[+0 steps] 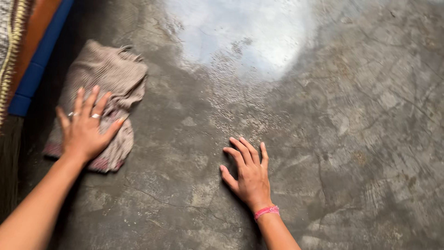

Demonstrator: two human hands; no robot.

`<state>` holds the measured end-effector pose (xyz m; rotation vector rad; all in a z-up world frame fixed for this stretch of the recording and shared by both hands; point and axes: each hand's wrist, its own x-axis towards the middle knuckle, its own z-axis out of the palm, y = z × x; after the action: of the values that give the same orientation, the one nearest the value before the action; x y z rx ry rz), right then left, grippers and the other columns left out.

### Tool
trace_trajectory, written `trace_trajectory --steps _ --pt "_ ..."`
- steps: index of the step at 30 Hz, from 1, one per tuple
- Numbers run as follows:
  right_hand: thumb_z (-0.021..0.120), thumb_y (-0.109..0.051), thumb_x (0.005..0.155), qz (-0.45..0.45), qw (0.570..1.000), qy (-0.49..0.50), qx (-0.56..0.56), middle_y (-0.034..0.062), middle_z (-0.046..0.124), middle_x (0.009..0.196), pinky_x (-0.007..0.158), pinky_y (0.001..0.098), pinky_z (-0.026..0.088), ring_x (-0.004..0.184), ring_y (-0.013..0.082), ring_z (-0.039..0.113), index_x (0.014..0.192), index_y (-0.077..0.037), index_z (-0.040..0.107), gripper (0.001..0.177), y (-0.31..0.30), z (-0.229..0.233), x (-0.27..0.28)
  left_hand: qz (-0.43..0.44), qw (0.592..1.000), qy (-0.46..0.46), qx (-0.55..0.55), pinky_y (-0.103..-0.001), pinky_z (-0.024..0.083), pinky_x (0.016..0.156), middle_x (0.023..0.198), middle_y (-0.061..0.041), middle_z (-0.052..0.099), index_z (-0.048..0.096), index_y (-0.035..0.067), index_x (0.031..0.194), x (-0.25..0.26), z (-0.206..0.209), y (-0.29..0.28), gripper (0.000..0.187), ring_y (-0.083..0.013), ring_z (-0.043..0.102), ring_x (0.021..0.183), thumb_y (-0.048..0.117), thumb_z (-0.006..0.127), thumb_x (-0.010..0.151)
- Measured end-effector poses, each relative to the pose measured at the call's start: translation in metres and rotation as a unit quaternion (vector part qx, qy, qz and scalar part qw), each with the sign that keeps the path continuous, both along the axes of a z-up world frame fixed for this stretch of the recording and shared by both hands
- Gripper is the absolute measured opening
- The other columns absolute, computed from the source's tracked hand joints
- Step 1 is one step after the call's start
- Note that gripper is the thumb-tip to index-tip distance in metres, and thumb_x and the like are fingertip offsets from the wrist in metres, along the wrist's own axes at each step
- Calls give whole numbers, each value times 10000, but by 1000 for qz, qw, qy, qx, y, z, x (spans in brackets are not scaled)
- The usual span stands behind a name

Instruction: The person kneels on a concrete floor and wipes the surface with a cloth. They move the cloth back and forth across the floor, occasionally adjusting their position to reach different areas. The person uses both hands to scrub the floor, focusing on a specific section near a piece of furniture.

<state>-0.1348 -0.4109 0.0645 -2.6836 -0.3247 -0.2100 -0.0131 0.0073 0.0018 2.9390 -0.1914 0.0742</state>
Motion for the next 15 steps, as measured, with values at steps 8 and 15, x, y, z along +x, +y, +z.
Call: trace_trajectory --steps 8,15 --pt "727 -364 866 -2 1000 -16 21 -14 525 1486 1218 606 193 1436 204 410 1263 -191 615 447 0 -1 1 68 997 17 -18 -799 151 1137 1737 -35 184 293 308 1593 -122 13 68 861 -341 104 1598 700 424 837" --pt "714 -338 881 0 1000 -26 17 6 529 1462 1213 619 203 1437 213 414 1251 -170 607 421 0 -1 0 110 994 7 12 -883 94 1063 1759 -56 97 247 282 1629 -134 4 15 923 -373 24 1602 736 386 838"
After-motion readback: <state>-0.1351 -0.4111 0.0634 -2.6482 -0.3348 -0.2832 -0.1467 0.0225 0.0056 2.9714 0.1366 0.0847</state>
